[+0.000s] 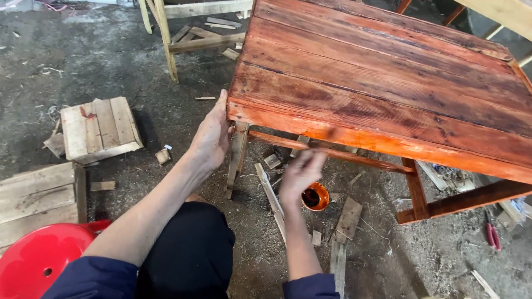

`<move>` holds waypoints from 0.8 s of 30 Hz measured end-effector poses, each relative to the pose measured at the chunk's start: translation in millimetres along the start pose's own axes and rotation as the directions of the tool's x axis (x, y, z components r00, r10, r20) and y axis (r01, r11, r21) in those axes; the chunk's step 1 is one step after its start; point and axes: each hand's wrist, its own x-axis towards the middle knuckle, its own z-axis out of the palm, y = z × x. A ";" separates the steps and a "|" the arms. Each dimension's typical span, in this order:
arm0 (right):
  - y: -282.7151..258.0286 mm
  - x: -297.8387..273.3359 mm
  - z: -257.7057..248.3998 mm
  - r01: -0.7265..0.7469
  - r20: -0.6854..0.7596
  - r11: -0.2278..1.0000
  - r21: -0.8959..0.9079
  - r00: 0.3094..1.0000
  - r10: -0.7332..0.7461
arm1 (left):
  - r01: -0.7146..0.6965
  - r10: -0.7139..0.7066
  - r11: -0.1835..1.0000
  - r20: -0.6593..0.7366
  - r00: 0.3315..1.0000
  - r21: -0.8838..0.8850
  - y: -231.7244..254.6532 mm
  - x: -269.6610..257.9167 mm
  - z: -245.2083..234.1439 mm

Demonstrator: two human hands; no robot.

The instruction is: The person applies a reddish-brown stain to a wooden table using a brush. They dip the brush into a container of stain and apply it to the tabletop and edges, working methodically across the surface.

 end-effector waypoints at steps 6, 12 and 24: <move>60.8 -48.9 30.2 0.052 0.121 0.998 0.033 0.991 -0.056 | 0.015 -0.015 1.000 -0.025 1.000 0.001 -15.2 19.1 -16.5; 24.8 -43.0 24.1 -0.026 0.073 0.999 0.043 0.997 0.022 | -0.014 0.012 0.999 -0.070 0.997 -0.032 -7.6 7.2 -5.5; 54.6 -63.3 43.8 0.108 0.205 0.991 0.078 0.971 -0.122 | 0.026 -0.027 0.999 -0.048 0.998 -0.033 -52.3 65.4 -48.8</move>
